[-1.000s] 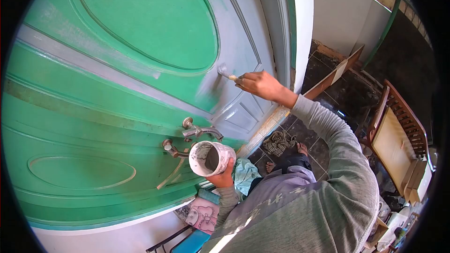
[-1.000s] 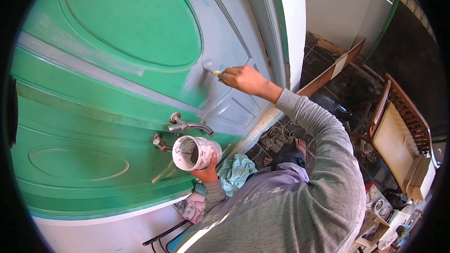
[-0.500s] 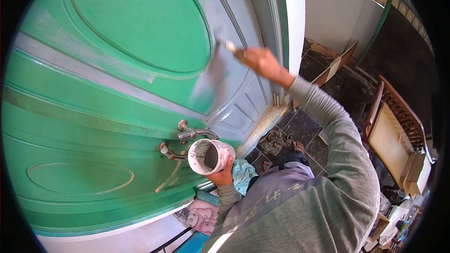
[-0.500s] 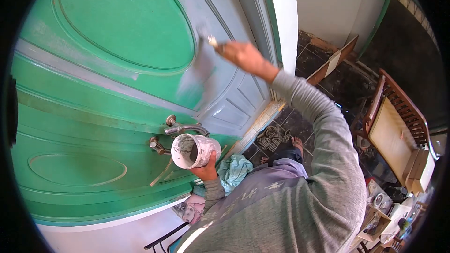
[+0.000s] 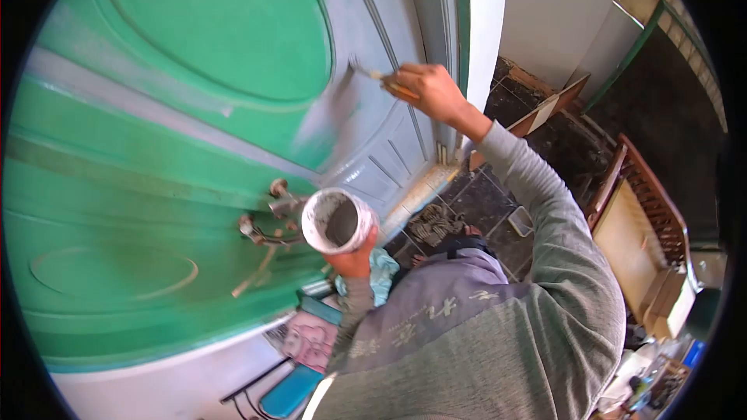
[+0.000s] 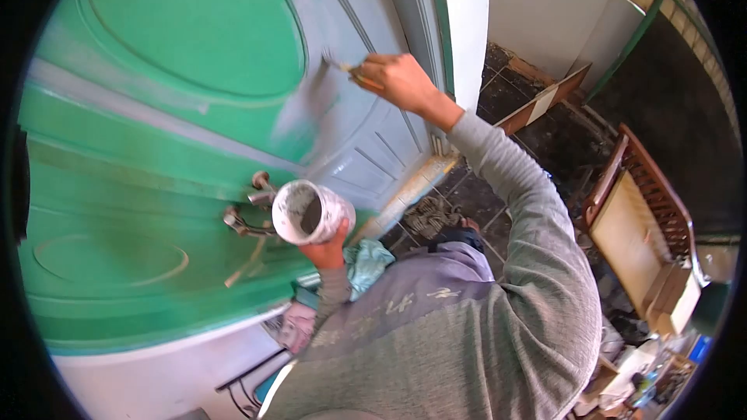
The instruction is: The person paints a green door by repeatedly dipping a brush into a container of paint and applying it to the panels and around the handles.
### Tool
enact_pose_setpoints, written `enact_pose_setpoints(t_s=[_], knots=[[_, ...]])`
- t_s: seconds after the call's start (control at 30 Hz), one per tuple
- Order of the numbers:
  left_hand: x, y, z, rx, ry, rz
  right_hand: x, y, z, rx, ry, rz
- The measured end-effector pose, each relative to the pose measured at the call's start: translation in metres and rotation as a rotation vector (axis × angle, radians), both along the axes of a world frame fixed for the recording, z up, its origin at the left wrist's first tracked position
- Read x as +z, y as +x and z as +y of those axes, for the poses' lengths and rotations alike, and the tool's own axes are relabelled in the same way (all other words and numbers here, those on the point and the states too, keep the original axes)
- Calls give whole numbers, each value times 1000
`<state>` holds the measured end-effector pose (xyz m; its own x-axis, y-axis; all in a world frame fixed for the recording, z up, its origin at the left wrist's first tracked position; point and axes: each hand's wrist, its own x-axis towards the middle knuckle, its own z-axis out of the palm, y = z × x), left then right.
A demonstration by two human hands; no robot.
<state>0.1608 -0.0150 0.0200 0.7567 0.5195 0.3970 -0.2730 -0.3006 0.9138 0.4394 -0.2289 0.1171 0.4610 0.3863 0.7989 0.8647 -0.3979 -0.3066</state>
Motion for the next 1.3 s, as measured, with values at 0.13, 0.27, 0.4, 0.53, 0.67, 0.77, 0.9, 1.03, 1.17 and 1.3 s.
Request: enact_pose_setpoints(t_s=[0.13, 0.27, 0.4, 0.53, 0.67, 0.77, 0.9, 1.03, 1.17, 1.3], knots=[[-9, 19, -8, -32, 110, 56, 40, -53, -45, 141, 102, 528], [-6, 39, -40, -102, 143, 61, 98, -73, -86, 496, -54, 587], [-15, 52, -67, -134, 166, -5, 107, -91, -85, 598, -383, 309], [-6, 63, -94, -211, 227, 18, 99, -94, -79, 565, -593, 111], [-1, 73, -107, -208, 457, -39, 82, -92, -79, 516, -721, 54], [11, 79, -118, -138, 566, -82, 71, -85, -82, 557, -767, 83], [-1, 85, -131, -94, 456, -99, 79, -71, -93, 680, -669, 266], [1, 87, -136, -65, 499, -82, 92, -58, -107, 574, -585, 359], [3, 92, -144, -66, 483, -106, 65, -65, -105, 499, -697, 202], [2, 94, -147, -67, 487, -76, 76, -64, -111, 636, -605, 374]])
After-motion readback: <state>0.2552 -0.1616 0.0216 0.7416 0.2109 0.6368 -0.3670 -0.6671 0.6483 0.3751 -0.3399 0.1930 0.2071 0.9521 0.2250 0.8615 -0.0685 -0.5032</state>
